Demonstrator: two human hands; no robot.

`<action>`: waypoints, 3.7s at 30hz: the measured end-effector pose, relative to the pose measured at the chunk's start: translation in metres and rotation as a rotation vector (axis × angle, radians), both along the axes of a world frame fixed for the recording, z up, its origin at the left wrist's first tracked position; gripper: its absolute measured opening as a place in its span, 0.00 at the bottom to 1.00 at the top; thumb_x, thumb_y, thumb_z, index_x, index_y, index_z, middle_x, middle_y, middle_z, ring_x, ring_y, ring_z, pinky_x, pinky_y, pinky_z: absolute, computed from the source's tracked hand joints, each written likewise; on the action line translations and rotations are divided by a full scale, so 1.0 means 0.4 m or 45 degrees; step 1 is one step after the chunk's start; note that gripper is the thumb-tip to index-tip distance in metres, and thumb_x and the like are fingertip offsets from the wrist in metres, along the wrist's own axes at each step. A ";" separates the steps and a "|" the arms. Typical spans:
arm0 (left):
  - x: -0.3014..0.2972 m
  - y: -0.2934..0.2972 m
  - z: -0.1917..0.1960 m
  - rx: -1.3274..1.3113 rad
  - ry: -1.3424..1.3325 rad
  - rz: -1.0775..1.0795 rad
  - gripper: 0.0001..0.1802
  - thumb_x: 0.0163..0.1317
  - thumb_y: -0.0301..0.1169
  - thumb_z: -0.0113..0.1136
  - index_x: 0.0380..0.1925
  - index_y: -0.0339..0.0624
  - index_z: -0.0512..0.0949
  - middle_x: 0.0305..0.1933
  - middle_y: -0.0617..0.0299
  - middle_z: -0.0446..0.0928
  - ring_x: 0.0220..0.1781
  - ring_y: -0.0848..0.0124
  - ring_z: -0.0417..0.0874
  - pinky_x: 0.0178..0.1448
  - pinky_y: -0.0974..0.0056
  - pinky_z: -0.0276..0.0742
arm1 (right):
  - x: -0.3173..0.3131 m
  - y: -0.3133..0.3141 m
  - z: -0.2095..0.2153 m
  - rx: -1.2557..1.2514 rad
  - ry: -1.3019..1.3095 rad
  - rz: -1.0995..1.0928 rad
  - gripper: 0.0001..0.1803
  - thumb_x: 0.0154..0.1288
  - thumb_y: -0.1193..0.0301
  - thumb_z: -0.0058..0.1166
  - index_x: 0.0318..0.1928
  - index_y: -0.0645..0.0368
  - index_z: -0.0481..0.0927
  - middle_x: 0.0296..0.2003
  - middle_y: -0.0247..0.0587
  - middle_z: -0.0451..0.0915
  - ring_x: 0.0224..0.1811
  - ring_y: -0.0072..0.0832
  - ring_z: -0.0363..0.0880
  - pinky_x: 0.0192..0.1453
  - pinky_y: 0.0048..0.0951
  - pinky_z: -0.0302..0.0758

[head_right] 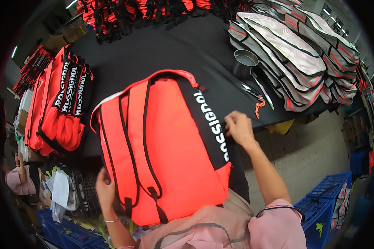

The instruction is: The person is inspecting a neon orange backpack and trimming loose threads with a pair of scissors.

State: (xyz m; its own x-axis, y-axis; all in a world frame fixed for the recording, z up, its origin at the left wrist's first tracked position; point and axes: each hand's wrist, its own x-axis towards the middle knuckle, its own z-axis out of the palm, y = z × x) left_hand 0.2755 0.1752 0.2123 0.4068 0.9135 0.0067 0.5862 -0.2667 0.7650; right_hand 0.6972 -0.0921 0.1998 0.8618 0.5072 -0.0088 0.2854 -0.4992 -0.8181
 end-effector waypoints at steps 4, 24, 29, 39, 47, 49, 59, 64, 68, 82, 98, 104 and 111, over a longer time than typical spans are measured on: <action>0.120 0.022 0.233 0.451 -0.382 0.025 0.24 0.59 0.19 0.64 0.58 0.33 0.75 0.56 0.55 0.78 0.51 0.67 0.81 0.53 0.65 0.78 | 0.049 0.155 0.210 0.173 -0.273 0.052 0.10 0.67 0.68 0.57 0.37 0.63 0.83 0.22 0.36 0.80 0.23 0.19 0.79 0.30 0.24 0.74; 0.620 -0.010 0.198 0.897 -0.640 -0.748 0.28 0.60 0.31 0.66 0.61 0.42 0.74 0.59 0.54 0.77 0.63 0.53 0.74 0.65 0.50 0.66 | 0.062 0.516 0.217 0.042 -1.356 0.266 0.09 0.51 0.77 0.56 0.35 0.56 0.83 0.33 0.38 0.80 0.38 0.35 0.81 0.42 0.37 0.76; 0.672 0.055 0.447 1.239 -0.102 -0.715 0.40 0.40 0.33 0.75 0.58 0.43 0.73 0.55 0.55 0.77 0.59 0.56 0.76 0.66 0.53 0.62 | -0.085 0.426 0.391 0.486 -1.767 0.217 0.14 0.49 0.78 0.57 0.40 0.60 0.83 0.28 0.33 0.75 0.33 0.30 0.78 0.41 0.33 0.73; 0.457 -0.088 0.452 1.167 -0.434 -1.001 0.39 0.34 0.16 0.62 0.57 0.31 0.74 0.45 0.48 0.77 0.45 0.52 0.80 0.47 0.57 0.81 | -0.203 0.250 0.392 0.861 -1.953 0.454 0.15 0.48 0.77 0.64 0.41 0.63 0.85 0.35 0.38 0.81 0.31 0.28 0.82 0.32 0.24 0.78; 0.265 -0.204 0.379 0.673 -0.021 -1.516 0.13 0.50 0.34 0.66 0.32 0.37 0.78 0.33 0.57 0.74 0.35 0.60 0.78 0.37 0.58 0.78 | -0.307 0.084 0.335 0.682 -0.963 1.382 0.17 0.49 0.81 0.60 0.43 0.68 0.83 0.37 0.43 0.81 0.30 0.30 0.81 0.30 0.27 0.79; 0.257 -0.220 0.365 0.605 -0.007 -1.669 0.11 0.54 0.34 0.65 0.30 0.38 0.77 0.33 0.58 0.74 0.34 0.62 0.79 0.35 0.60 0.77 | -0.318 0.068 0.327 0.645 -0.577 1.595 0.13 0.51 0.80 0.60 0.41 0.66 0.83 0.36 0.41 0.81 0.30 0.34 0.81 0.30 0.29 0.78; 0.329 -0.148 0.338 -0.167 -0.231 -1.867 0.17 0.72 0.39 0.56 0.29 0.38 0.79 0.29 0.60 0.76 0.31 0.65 0.80 0.35 0.62 0.76 | -0.260 0.153 0.334 0.156 1.080 1.890 0.18 0.69 0.66 0.59 0.22 0.62 0.76 0.18 0.25 0.66 0.25 0.11 0.59 0.26 0.23 0.60; 0.406 -0.104 0.414 -1.210 -0.288 -1.135 0.19 0.73 0.40 0.56 0.45 0.33 0.84 0.37 0.67 0.83 0.39 0.83 0.78 0.46 0.73 0.75 | -0.232 0.228 0.412 0.306 0.557 1.011 0.25 0.70 0.64 0.61 0.16 0.63 0.77 0.14 0.18 0.63 0.19 0.08 0.56 0.20 0.22 0.53; 0.423 -0.105 0.383 -1.184 -0.300 -1.034 0.19 0.74 0.41 0.54 0.45 0.34 0.84 0.36 0.70 0.82 0.38 0.86 0.76 0.45 0.76 0.73 | -0.209 0.244 0.375 0.322 0.294 0.897 0.23 0.69 0.66 0.62 0.17 0.64 0.80 0.15 0.17 0.65 0.20 0.07 0.58 0.20 0.20 0.54; 0.506 -0.054 0.490 -0.508 0.253 -1.644 0.23 0.51 0.32 0.74 0.45 0.29 0.80 0.34 0.55 0.84 0.39 0.69 0.83 0.48 0.64 0.77 | -0.188 0.235 0.378 0.601 0.155 0.886 0.30 0.70 0.59 0.61 0.14 0.65 0.73 0.10 0.27 0.58 0.17 0.12 0.53 0.18 0.25 0.53; 0.448 -0.107 0.379 -1.239 -0.314 -1.043 0.23 0.44 0.24 0.80 0.42 0.32 0.83 0.35 0.68 0.83 0.36 0.81 0.79 0.46 0.72 0.77 | -0.173 0.238 0.317 0.740 -0.077 0.866 0.23 0.68 0.62 0.62 0.19 0.64 0.77 0.12 0.41 0.65 0.14 0.24 0.58 0.19 0.30 0.60; 0.443 -0.145 0.336 -1.164 -0.246 -1.072 0.22 0.46 0.27 0.78 0.41 0.34 0.81 0.35 0.69 0.80 0.39 0.79 0.78 0.48 0.72 0.74 | -0.180 0.287 0.258 0.602 -0.187 0.913 0.26 0.67 0.63 0.62 0.16 0.66 0.72 0.12 0.38 0.57 0.15 0.18 0.54 0.19 0.31 0.56; 0.474 -0.130 0.346 -0.881 -0.394 -0.978 0.26 0.46 0.30 0.78 0.45 0.33 0.79 0.39 0.67 0.79 0.42 0.78 0.78 0.52 0.71 0.75 | -0.117 0.318 0.300 0.650 0.245 1.035 0.27 0.68 0.55 0.60 0.20 0.66 0.78 0.12 0.35 0.63 0.17 0.25 0.59 0.25 0.31 0.63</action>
